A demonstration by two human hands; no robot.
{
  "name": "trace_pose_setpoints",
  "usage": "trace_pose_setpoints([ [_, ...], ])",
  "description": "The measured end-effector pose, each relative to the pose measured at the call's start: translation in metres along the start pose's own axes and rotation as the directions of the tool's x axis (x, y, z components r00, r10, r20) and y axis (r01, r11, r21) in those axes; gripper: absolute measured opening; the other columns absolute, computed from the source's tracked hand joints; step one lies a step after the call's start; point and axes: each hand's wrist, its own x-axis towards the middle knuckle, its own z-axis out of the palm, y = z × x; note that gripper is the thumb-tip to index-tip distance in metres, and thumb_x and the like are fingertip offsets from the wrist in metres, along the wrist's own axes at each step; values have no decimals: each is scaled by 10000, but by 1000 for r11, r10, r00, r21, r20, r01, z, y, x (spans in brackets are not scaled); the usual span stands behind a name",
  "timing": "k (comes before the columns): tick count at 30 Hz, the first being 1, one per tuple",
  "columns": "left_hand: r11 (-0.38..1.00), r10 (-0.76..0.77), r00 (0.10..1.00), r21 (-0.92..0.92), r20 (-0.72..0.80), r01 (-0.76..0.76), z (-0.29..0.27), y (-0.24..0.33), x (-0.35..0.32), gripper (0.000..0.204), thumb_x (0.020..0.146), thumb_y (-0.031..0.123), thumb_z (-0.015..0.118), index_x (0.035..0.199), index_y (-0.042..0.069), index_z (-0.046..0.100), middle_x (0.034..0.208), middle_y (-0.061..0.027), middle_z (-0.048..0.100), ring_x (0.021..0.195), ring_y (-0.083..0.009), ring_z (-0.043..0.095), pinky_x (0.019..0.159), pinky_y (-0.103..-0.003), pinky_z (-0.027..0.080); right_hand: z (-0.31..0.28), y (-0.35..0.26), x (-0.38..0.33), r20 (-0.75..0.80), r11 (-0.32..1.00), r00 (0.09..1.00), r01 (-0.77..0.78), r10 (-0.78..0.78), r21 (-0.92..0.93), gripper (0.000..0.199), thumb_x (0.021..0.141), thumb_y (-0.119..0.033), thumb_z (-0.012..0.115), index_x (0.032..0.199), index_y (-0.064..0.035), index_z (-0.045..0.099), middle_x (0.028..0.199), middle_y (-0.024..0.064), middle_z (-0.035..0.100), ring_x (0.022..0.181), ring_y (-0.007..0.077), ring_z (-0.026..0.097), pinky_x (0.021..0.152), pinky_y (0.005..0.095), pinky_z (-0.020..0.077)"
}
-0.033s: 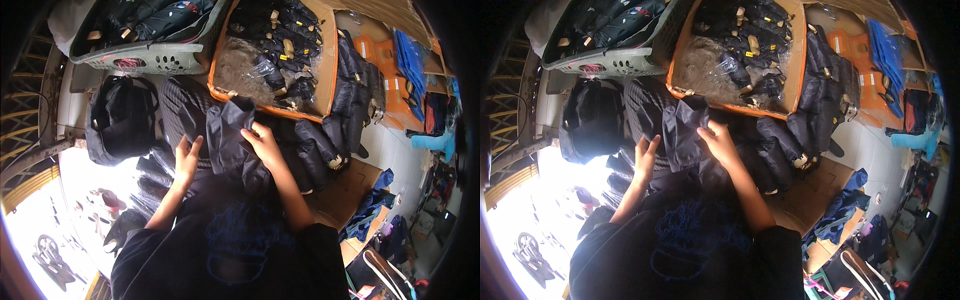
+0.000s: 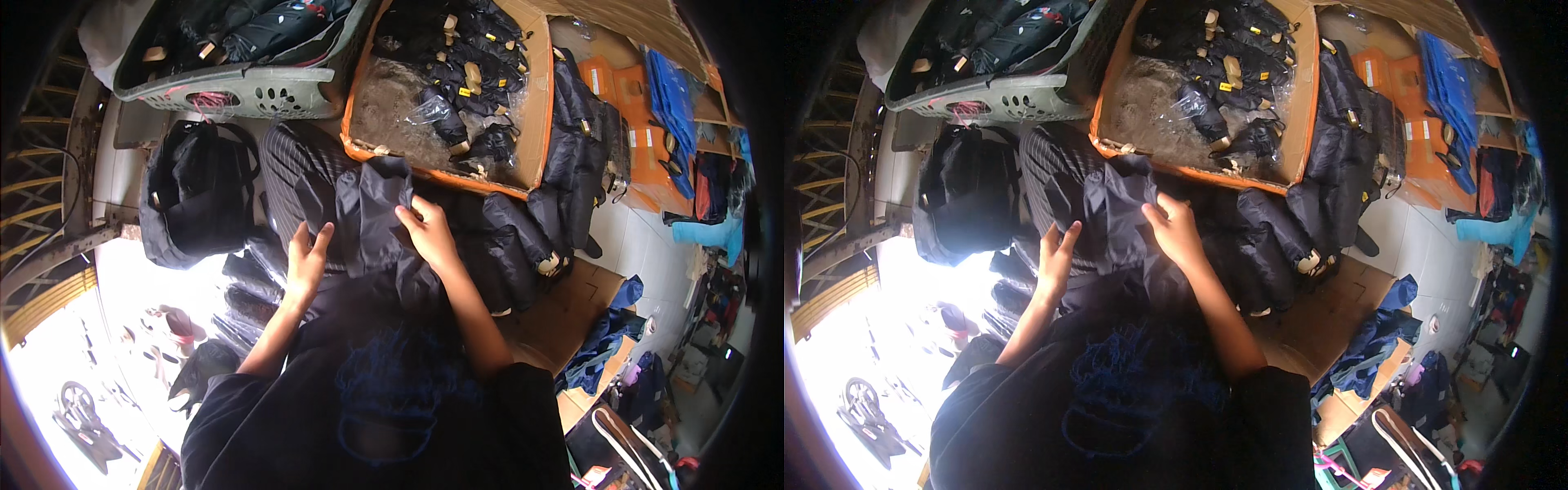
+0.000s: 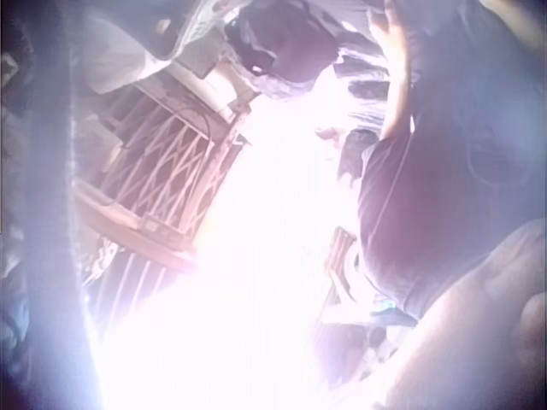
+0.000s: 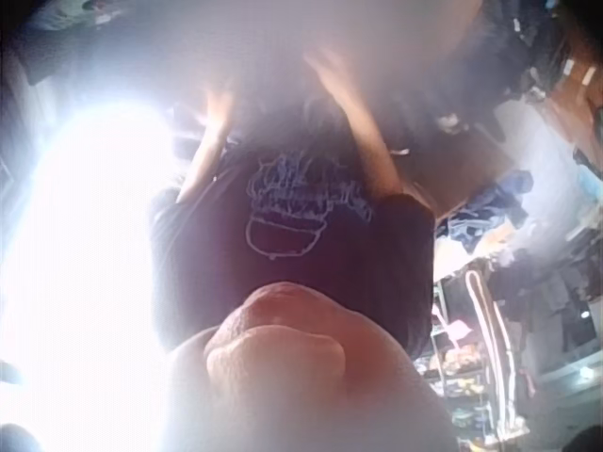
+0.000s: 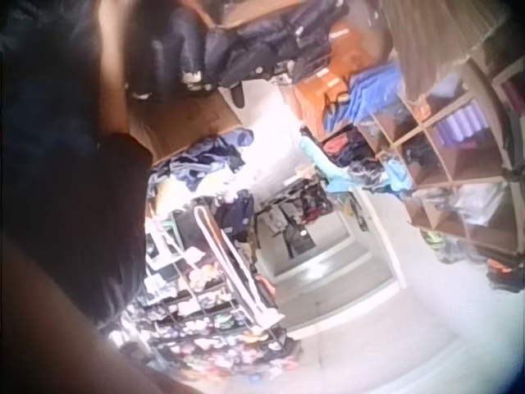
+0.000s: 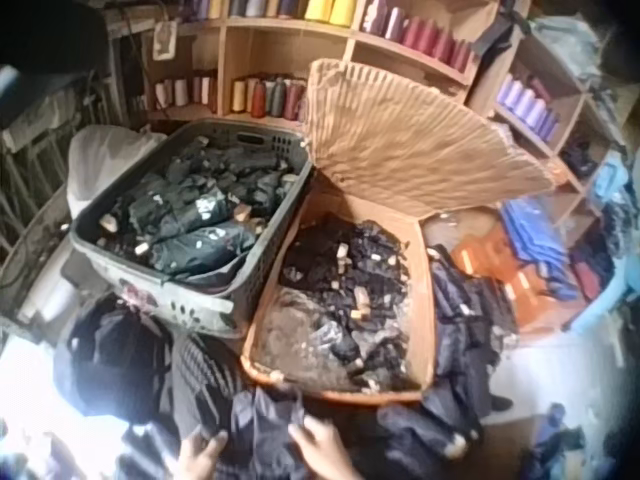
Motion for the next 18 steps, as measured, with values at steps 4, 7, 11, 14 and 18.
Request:
trace_pose_setpoints([
  [4, 988, -9, 1000, 152, 24, 5, -13, -18, -3, 530, 849, 272, 689, 1193, -71, 476, 1146, -239, 531, 1099, -314, 528, 952, -389, 410, 0, -5, -2, -87, 989, 993, 66, -78, -132, 234, 891, -175, 619, 876, 53, 568, 735, 268, 531, 621, 335, 567, 572, 370, 423],
  [7, 962, 176, 982, 224, -69, -157, -15, -15, -3, 549, 830, 207, 690, 1258, -24, 433, 1079, -177, 518, 984, -282, 503, 873, -392, 411, -15, -4, 2, -54, 999, 998, -30, 31, 13, 218, 923, -154, 595, 837, 38, 539, 642, 78, 453, 644, 75, 407, 580, 269, 383],
  [11, 841, 484, 852, 375, -198, -390, -17, 23, -12, 473, 814, 163, 677, 1227, 24, 492, 1087, -111, 499, 910, -214, 462, 799, -350, 406, -16, -13, -2, 15, 908, 989, -139, 146, 396, 141, 924, -148, 614, 884, -24, 561, 813, -71, 487, 768, 24, 426, 681, 195, 374],
  [14, 850, 514, 858, 125, 22, -512, -24, 35, -7, 364, 824, 154, 665, 1145, 21, 558, 1032, -100, 574, 867, -186, 534, 763, -331, 431, 11, -11, -4, 119, 904, 985, -162, 124, 395, 355, 901, -250, 661, 1077, 52, 600, 997, 28, 623, 927, 90, 536, 825, 259, 441],
  [18, 969, 244, 963, 2, 113, -246, -14, 61, -4, 201, 856, 150, 677, 921, 3, 556, 688, 7, 522, 624, -84, 459, 586, -257, 392, 36, -51, 7, 155, 931, 988, -64, 8, 359, 304, 925, -233, 619, 1043, 45, 588, 955, 71, 640, 913, 101, 570, 796, 262, 452],
])
